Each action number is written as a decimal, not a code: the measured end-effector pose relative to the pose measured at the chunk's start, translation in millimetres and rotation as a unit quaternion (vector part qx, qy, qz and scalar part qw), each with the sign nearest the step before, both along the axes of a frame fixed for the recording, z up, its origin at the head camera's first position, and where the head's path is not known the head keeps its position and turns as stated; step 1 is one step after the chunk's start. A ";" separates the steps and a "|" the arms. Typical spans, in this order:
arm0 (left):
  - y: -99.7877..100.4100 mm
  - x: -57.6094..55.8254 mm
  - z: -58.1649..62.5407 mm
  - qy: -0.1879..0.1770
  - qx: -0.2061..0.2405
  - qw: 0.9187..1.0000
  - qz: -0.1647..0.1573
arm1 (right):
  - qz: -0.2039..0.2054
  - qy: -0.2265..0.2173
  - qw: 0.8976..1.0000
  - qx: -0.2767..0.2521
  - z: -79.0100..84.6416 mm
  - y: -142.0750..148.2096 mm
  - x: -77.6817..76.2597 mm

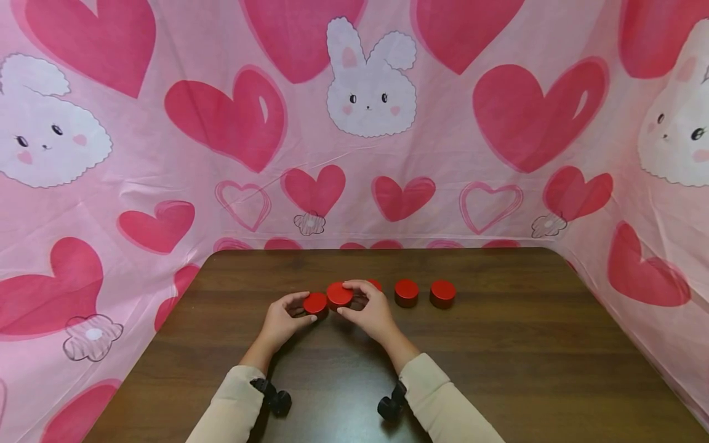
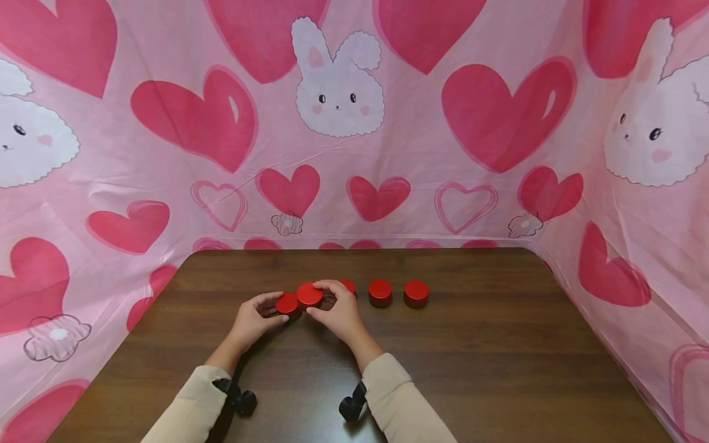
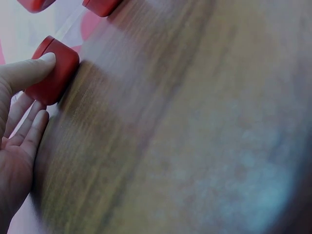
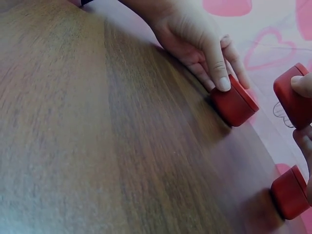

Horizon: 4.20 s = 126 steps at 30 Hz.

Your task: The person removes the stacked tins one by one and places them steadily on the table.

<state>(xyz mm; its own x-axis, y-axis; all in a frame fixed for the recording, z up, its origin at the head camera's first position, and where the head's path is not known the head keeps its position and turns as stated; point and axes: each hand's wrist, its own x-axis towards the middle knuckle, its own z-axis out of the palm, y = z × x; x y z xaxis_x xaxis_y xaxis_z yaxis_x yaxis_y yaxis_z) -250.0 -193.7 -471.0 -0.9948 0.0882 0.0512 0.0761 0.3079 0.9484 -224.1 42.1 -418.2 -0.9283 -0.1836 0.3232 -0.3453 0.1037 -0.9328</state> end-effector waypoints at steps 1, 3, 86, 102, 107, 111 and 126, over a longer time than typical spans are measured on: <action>-1.2 -2.6 -4.6 -0.002 0.001 1.000 0.002 | -0.001 0.002 1.000 -0.002 0.2 0.6 0.4; -2.2 -3.7 -7.4 -0.002 -0.002 1.000 0.004 | -0.005 0.004 1.000 -0.006 0.8 1.8 1.4; 6.5 16.3 23.7 0.003 -0.004 1.000 -0.003 | -0.145 0.064 0.987 -0.013 9.6 118.5 26.0; 8.1 17.0 21.4 0.014 -0.010 1.000 0.003 | -0.164 0.058 0.985 -0.019 4.3 142.9 29.1; 7.9 17.7 22.2 0.007 -0.011 1.000 -0.002 | -0.168 0.066 0.983 -0.032 1.2 149.9 30.1; 5.7 12.5 12.6 0.005 -0.012 1.000 0.002 | -0.180 0.069 0.981 -0.025 0.8 155.1 31.5; -1.3 -1.9 -14.3 0.016 -0.002 1.000 0.011 | -0.219 0.076 0.973 0.000 1.1 172.2 35.6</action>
<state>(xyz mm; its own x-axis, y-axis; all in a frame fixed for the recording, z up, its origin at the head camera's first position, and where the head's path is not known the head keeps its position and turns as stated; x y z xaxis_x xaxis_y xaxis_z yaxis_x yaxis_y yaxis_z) -251.9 -195.0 -485.3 -0.9945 0.0656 0.0819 0.0985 0.3130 0.9447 -188.5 214.2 -417.1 -0.8590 0.2183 0.4630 -0.4024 0.2710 -0.8744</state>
